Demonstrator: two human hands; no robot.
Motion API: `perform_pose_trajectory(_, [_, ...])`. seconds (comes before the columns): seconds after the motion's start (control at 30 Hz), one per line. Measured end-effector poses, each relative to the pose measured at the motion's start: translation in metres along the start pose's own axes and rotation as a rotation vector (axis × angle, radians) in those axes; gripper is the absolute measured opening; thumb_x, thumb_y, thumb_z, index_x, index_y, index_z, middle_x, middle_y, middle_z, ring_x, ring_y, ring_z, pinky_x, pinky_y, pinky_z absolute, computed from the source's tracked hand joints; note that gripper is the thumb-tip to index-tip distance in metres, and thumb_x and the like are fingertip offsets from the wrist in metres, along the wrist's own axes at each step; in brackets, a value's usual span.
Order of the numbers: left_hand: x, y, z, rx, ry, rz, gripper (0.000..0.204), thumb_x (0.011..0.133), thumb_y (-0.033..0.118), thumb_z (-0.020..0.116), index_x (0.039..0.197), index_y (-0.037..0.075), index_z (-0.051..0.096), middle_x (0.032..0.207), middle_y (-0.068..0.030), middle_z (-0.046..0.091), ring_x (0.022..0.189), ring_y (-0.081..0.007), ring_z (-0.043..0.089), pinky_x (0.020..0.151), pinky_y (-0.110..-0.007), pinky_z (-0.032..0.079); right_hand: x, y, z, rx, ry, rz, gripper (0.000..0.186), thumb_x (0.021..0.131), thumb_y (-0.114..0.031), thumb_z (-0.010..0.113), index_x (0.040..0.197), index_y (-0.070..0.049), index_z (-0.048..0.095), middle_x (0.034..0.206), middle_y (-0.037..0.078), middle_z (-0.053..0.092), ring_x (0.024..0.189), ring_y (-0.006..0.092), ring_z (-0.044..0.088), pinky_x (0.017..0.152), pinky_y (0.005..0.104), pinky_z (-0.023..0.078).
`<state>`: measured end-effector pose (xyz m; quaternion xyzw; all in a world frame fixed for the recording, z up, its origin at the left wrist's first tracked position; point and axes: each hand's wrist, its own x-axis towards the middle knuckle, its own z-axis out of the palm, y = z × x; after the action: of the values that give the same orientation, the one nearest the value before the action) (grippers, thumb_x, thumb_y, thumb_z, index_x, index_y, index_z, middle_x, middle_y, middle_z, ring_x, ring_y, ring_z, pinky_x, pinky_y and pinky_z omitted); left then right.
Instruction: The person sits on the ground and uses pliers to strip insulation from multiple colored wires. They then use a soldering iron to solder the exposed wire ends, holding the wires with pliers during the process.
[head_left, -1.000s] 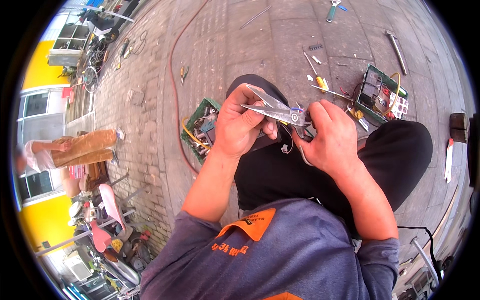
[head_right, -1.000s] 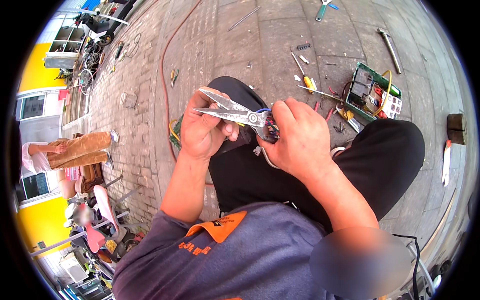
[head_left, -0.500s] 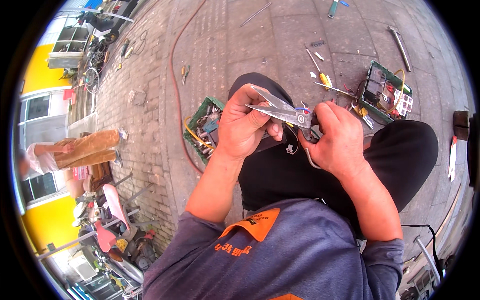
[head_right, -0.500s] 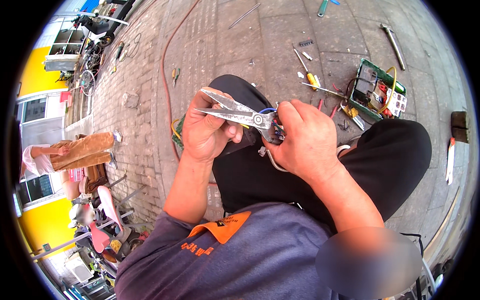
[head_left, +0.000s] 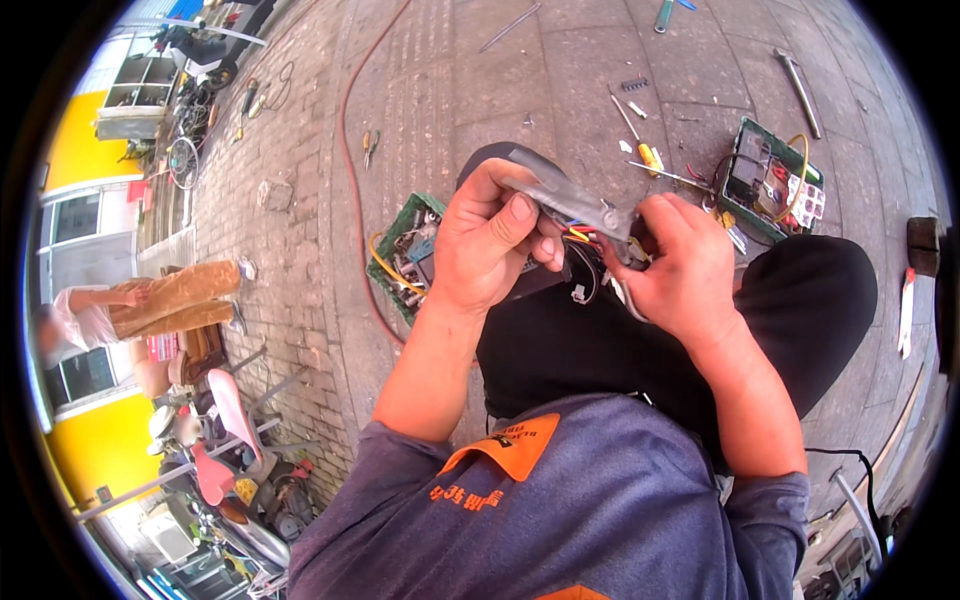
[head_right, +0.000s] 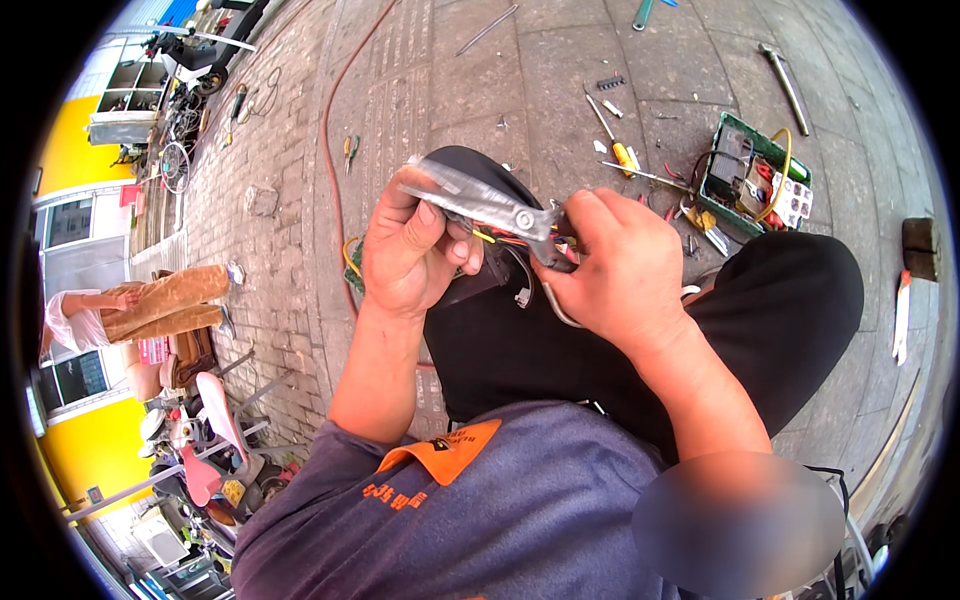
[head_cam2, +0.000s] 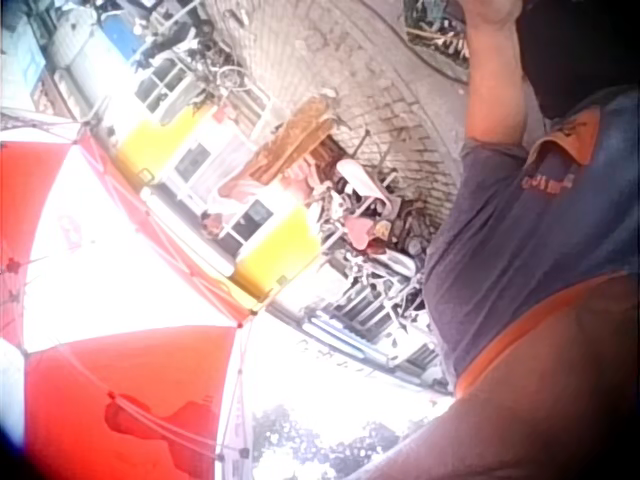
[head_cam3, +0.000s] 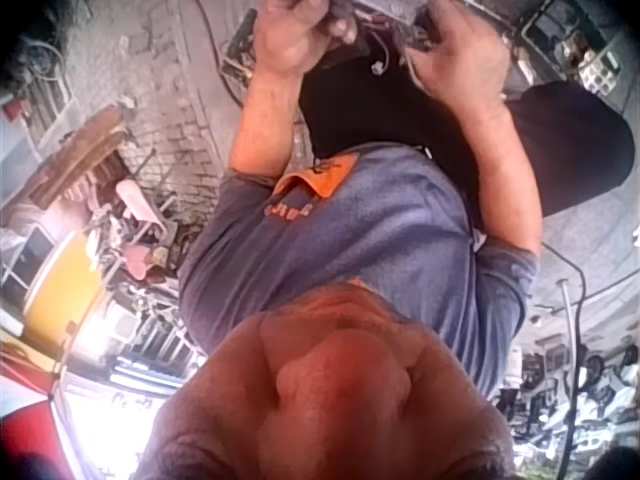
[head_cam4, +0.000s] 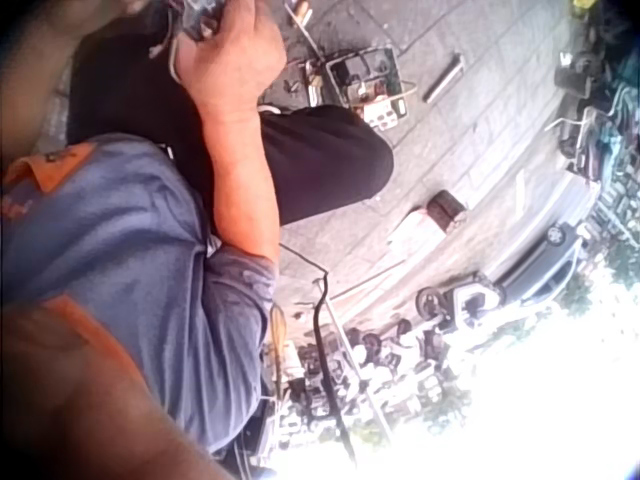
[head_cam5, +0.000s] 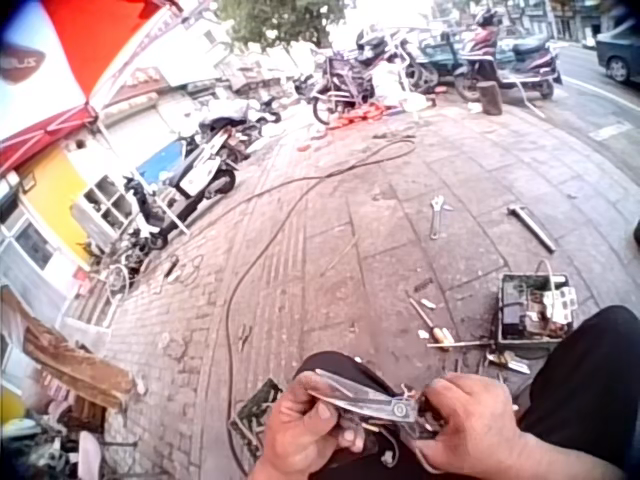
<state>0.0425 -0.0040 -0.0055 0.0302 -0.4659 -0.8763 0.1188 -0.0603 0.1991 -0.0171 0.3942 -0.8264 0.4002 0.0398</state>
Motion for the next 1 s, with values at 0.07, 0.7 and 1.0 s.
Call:
perform_pose_trajectory(0.07, [0.003,-0.002,-0.007,0.031,-0.061,0.003,0.018,0.107,0.019,0.065,0.115,0.004,0.062,0.091,-0.0097,0.068,0.073,-0.0163,0.066,0.062,-0.034,0.059,0.002,-0.003,-0.004,0.096,-0.012,0.146,0.038,0.075,-0.028,0.091,0.082,-0.007,0.059,0.075,0.008,0.061,0.069,0.0307,0.066,0.061,0.0431,0.052])
perform_pose_trajectory(0.7, [-0.001,-0.007,-0.004,0.032,-0.028,0.052,0.029,0.102,0.015,0.072,0.127,0.005,0.060,0.097,-0.0091,0.070,0.079,-0.0175,0.067,0.064,-0.036,0.059,-0.005,-0.006,-0.010,-0.074,-0.067,0.003,0.044,0.068,-0.029,0.091,0.092,-0.007,0.061,0.086,0.010,0.060,0.082,0.0335,0.067,0.070,0.0461,0.054])
perform_pose_trajectory(1.0, [0.002,-0.005,-0.008,0.019,-0.104,0.047,0.024,0.099,0.015,0.075,0.116,0.006,0.062,0.089,-0.0028,0.060,0.076,-0.0165,0.067,0.062,-0.035,0.059,-0.007,-0.012,-0.006,-0.004,-0.130,0.024,0.041,0.074,-0.029,0.089,0.090,-0.005,0.060,0.083,0.012,0.060,0.078,0.0355,0.066,0.069,0.0463,0.053])
